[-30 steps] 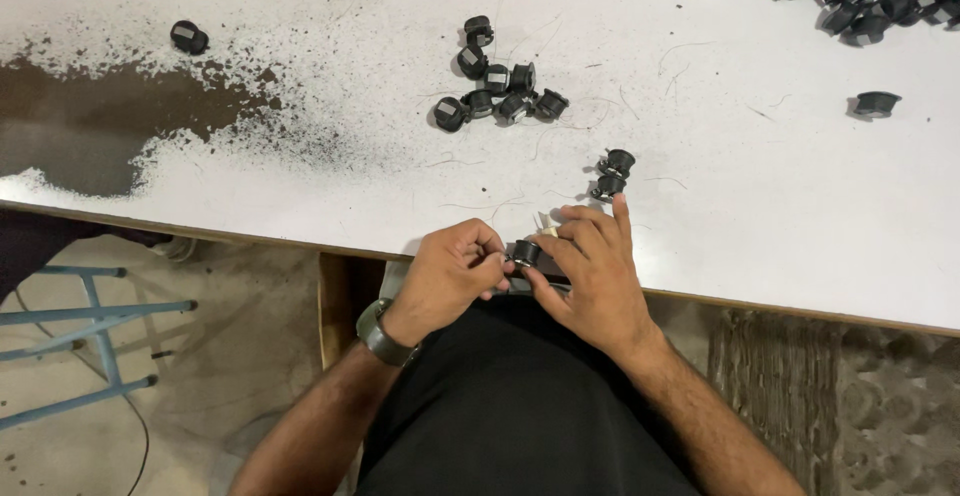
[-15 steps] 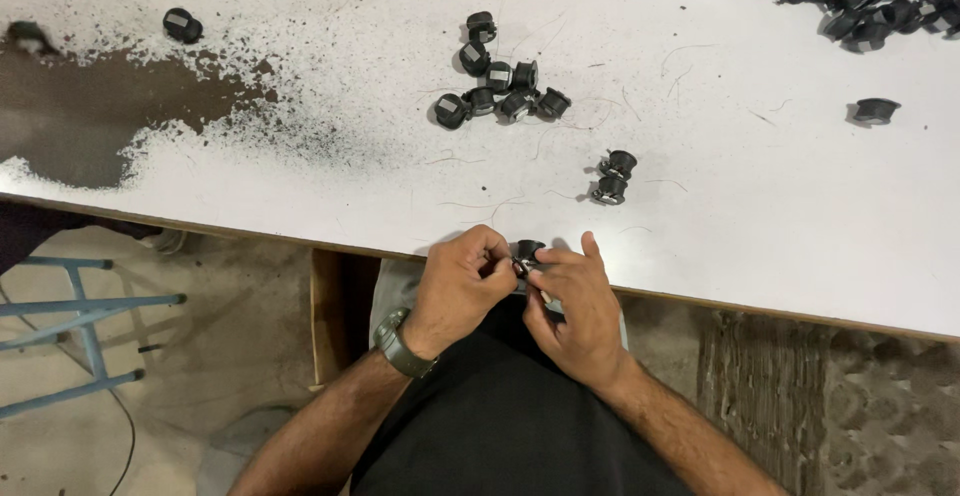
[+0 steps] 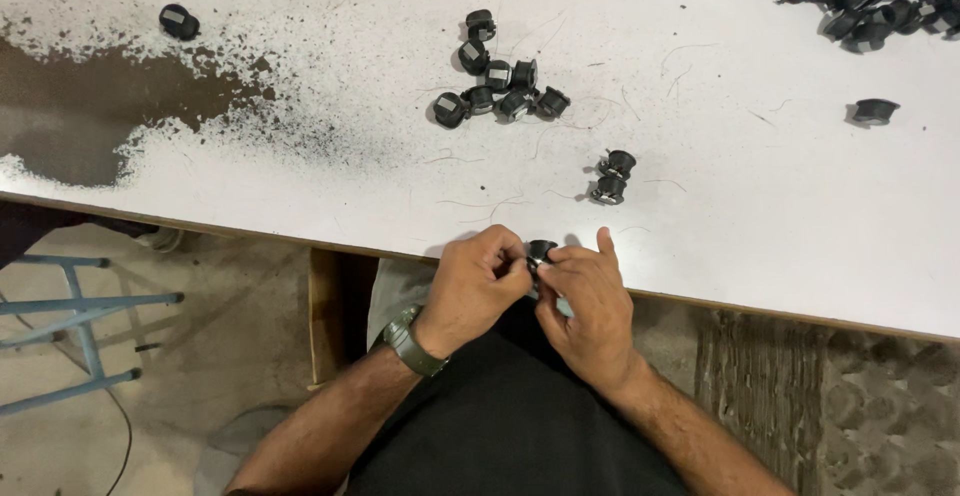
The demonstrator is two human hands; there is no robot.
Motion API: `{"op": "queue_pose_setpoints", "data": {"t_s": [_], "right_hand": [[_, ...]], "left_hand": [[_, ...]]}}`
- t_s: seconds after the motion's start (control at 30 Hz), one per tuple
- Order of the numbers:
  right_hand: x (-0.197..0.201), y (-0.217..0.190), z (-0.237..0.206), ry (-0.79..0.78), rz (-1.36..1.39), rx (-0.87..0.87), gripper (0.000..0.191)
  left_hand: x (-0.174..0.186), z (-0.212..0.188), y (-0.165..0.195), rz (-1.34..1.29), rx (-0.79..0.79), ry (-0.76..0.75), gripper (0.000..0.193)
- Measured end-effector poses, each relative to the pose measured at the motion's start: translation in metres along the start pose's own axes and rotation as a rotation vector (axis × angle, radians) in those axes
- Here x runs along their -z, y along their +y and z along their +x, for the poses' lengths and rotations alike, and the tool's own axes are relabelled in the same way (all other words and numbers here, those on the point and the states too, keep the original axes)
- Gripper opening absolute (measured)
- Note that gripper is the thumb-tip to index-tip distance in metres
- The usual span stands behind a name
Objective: The person repeatedly picks up small black mechanical parts from a white table and uses a small rectangular tool to press or adjust them. The person handles the parts one at a time, placing each adjusted part into a growing pile on the table.
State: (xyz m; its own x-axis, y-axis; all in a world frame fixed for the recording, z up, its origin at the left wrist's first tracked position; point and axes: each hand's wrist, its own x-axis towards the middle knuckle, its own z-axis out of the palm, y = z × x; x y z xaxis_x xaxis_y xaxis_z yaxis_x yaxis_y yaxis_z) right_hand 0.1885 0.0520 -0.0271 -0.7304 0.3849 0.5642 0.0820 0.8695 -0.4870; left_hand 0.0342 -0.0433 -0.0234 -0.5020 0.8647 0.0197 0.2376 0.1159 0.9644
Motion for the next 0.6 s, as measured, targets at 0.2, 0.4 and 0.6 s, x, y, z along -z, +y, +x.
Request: {"op": "queue_pose_setpoints", "data": {"t_s": [0.2,0.4,0.6], "right_hand": [[0.013,0.036,0.018,0.029,-0.193,-0.045,0.029],[0.019,0.052,0.029,0.118,-0.257,-0.180,0.025],[0.025,0.048,0.022,0.193,-0.138,-0.149,0.029]], "left_hand": [[0.000,0.085,0.016,0.551,-0.110,-0.092,0.025],[-0.016,0.160,0.032,0.789,-0.122,0.054,0.042],[0.009,0.104,0.026,0.697,-0.157,-0.167,0.029]]}}
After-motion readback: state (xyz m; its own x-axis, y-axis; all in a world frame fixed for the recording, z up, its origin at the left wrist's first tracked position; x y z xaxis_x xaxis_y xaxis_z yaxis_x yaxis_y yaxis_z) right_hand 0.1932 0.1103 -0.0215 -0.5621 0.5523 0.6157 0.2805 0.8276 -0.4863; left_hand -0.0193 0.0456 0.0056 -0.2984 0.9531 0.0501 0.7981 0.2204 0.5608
